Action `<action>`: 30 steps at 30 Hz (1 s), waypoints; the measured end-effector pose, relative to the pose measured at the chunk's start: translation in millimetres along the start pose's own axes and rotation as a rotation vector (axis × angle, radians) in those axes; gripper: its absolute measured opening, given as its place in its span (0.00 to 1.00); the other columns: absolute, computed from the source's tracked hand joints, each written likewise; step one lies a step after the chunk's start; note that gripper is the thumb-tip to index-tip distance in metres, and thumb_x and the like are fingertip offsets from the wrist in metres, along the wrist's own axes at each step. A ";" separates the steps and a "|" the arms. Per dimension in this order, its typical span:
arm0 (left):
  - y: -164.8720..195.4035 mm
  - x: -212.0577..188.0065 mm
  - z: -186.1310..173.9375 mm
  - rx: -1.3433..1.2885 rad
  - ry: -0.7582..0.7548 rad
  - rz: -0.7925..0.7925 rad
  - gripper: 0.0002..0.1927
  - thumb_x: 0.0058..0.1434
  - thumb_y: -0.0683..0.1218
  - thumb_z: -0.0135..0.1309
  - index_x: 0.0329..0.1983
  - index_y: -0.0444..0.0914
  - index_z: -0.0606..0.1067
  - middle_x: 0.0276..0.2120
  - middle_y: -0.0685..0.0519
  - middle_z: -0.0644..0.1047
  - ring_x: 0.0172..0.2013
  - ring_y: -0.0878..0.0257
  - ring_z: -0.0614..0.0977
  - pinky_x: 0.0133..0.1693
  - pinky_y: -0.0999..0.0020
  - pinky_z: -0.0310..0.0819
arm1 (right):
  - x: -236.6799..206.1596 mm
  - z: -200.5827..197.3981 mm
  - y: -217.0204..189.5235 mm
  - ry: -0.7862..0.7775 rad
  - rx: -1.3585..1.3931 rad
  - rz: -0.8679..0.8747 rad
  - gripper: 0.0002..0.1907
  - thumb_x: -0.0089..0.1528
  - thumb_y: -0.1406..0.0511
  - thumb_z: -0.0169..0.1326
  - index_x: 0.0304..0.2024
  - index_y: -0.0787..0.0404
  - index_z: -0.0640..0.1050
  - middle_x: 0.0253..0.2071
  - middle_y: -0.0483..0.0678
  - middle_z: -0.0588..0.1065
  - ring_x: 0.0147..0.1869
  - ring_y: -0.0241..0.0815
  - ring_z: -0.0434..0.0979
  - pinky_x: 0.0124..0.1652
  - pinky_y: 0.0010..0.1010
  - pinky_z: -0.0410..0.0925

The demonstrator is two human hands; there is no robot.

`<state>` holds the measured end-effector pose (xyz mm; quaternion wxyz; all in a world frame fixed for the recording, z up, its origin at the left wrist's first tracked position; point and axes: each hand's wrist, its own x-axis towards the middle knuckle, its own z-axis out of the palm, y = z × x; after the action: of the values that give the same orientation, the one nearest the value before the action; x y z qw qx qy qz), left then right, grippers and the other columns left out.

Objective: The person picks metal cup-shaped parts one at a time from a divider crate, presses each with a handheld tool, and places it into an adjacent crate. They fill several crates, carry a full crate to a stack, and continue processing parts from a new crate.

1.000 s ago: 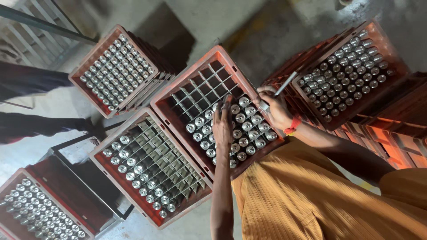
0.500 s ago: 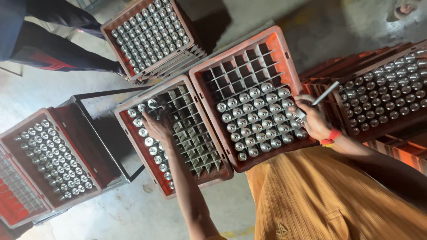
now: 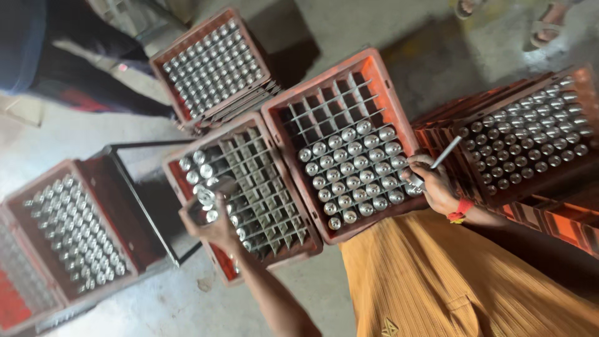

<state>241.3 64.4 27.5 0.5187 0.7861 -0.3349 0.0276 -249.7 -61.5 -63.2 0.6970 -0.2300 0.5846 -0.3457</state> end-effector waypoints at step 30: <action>162.5 -238.8 116.2 -0.209 -1.135 -0.333 0.26 0.54 0.52 0.69 0.50 0.33 0.79 0.38 0.41 0.84 0.38 0.53 0.87 0.41 0.59 0.81 | -37.3 39.9 -30.4 -0.314 0.130 -0.001 0.08 0.68 0.72 0.50 0.50 0.62 0.74 0.40 0.43 0.73 0.41 0.37 0.76 0.43 0.30 0.70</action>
<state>-69.2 47.7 10.2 0.3310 0.6648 -0.4326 -0.5113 -220.2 -56.8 -8.3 0.7931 -0.2360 0.4447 -0.3429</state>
